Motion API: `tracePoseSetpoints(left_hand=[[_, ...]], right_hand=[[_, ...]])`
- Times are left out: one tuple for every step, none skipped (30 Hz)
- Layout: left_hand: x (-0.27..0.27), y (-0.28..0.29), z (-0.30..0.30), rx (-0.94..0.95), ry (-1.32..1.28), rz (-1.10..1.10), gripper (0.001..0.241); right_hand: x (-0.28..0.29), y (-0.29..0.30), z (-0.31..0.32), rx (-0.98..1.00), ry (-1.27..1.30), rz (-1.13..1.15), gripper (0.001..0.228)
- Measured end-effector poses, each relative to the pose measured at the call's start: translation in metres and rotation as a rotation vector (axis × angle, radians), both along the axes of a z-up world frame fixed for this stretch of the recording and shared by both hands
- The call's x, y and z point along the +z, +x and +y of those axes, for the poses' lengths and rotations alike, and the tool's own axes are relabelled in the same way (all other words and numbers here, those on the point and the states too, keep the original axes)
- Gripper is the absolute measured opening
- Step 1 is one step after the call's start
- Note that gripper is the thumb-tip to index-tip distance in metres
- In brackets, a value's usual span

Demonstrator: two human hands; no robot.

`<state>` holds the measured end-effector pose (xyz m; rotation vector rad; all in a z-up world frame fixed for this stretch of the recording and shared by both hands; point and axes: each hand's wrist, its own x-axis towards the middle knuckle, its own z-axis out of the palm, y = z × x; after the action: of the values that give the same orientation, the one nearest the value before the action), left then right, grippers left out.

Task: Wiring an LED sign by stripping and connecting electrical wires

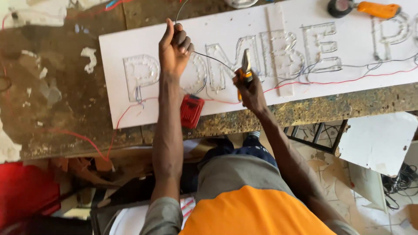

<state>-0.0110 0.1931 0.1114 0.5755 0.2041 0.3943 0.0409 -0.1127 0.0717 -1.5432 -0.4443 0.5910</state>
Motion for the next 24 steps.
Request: tracePoseSetpoints(left_hand=[[-0.002,-0.028,-0.001,0.015,-0.009,0.012,0.037],[0.0,-0.049,0.0,0.019,0.09,0.024,0.041],[0.002,-0.071,0.001,0.022,0.188,0.038,0.054],[-0.009,-0.088,0.002,0.025,0.189,0.043,0.054],[-0.019,-0.105,0.003,0.039,0.22,0.069,0.051],[-0.031,-0.124,0.003,0.056,0.249,0.096,0.048],[-0.047,-0.136,0.0,0.061,0.248,0.102,0.048],[-0.062,-0.146,-0.002,0.115,0.283,0.114,0.039],[-0.077,-0.154,-0.003,0.17,0.318,0.126,0.031],[-0.083,-0.159,-0.005,0.179,0.315,0.129,0.031],[-0.09,-0.163,-0.008,0.206,0.297,0.115,0.028],[-0.099,-0.168,-0.017,0.229,0.271,0.106,0.024],[-0.106,-0.167,-0.016,0.234,0.26,0.115,0.024],[-0.114,-0.165,-0.017,0.254,0.273,0.138,0.023],[-0.122,-0.163,-0.02,0.274,0.287,0.162,0.022],[-0.12,-0.161,-0.021,0.268,0.283,0.164,0.022],[-0.117,-0.159,-0.022,0.281,0.274,0.154,0.022],[-0.113,-0.153,-0.022,0.287,0.267,0.138,0.023],[-0.102,-0.153,-0.025,0.274,0.266,0.135,0.023],[-0.092,-0.152,-0.028,0.285,0.247,0.111,0.024],[-0.082,-0.152,-0.03,0.296,0.228,0.088,0.026],[-0.082,-0.149,-0.03,0.292,0.227,0.082,0.026],[-0.083,-0.147,-0.03,0.305,0.221,0.077,0.026],[-0.085,-0.15,-0.031,0.323,0.213,0.082,0.027]], right_hand=[[0.007,-0.007,0.001,0.015,-0.009,0.012,0.021],[0.014,-0.01,0.006,0.032,-0.076,-0.084,0.019],[0.023,-0.012,0.01,0.05,-0.143,-0.181,0.019],[0.008,-0.01,0.013,0.053,-0.141,-0.176,0.019],[-0.006,-0.009,0.015,0.027,-0.081,-0.186,0.021],[-0.021,-0.009,0.017,0.003,-0.021,-0.195,0.027],[-0.022,-0.014,0.015,0.009,-0.021,-0.19,0.027],[-0.022,-0.014,0.014,0.012,-0.047,-0.245,0.029],[-0.022,-0.014,0.015,0.016,-0.072,-0.301,0.031],[0.0,-0.02,0.017,0.026,-0.074,-0.3,0.031],[0.021,-0.026,0.02,0.072,-0.063,-0.365,0.03],[0.042,-0.033,0.016,0.117,-0.061,-0.424,0.029],[0.042,-0.035,0.017,0.126,-0.071,-0.417,0.029],[0.042,-0.039,0.014,0.222,-0.044,-0.481,0.038],[0.042,-0.042,0.01,0.32,-0.016,-0.542,0.046],[0.048,-0.053,0.012,0.316,-0.022,-0.539,0.046],[0.054,-0.063,0.014,0.406,-0.043,-0.482,0.053],[0.061,-0.072,0.016,0.488,-0.064,-0.429,0.06],[0.059,-0.078,0.013,0.475,-0.069,-0.429,0.06],[0.057,-0.083,0.01,0.546,-0.102,-0.289,0.063],[0.055,-0.089,0.008,0.614,-0.133,-0.148,0.067],[0.051,-0.082,0.012,0.609,-0.135,-0.153,0.067],[0.046,-0.074,0.017,0.617,-0.112,-0.029,0.054],[0.041,-0.071,0.02,0.628,-0.089,0.104,0.041]])
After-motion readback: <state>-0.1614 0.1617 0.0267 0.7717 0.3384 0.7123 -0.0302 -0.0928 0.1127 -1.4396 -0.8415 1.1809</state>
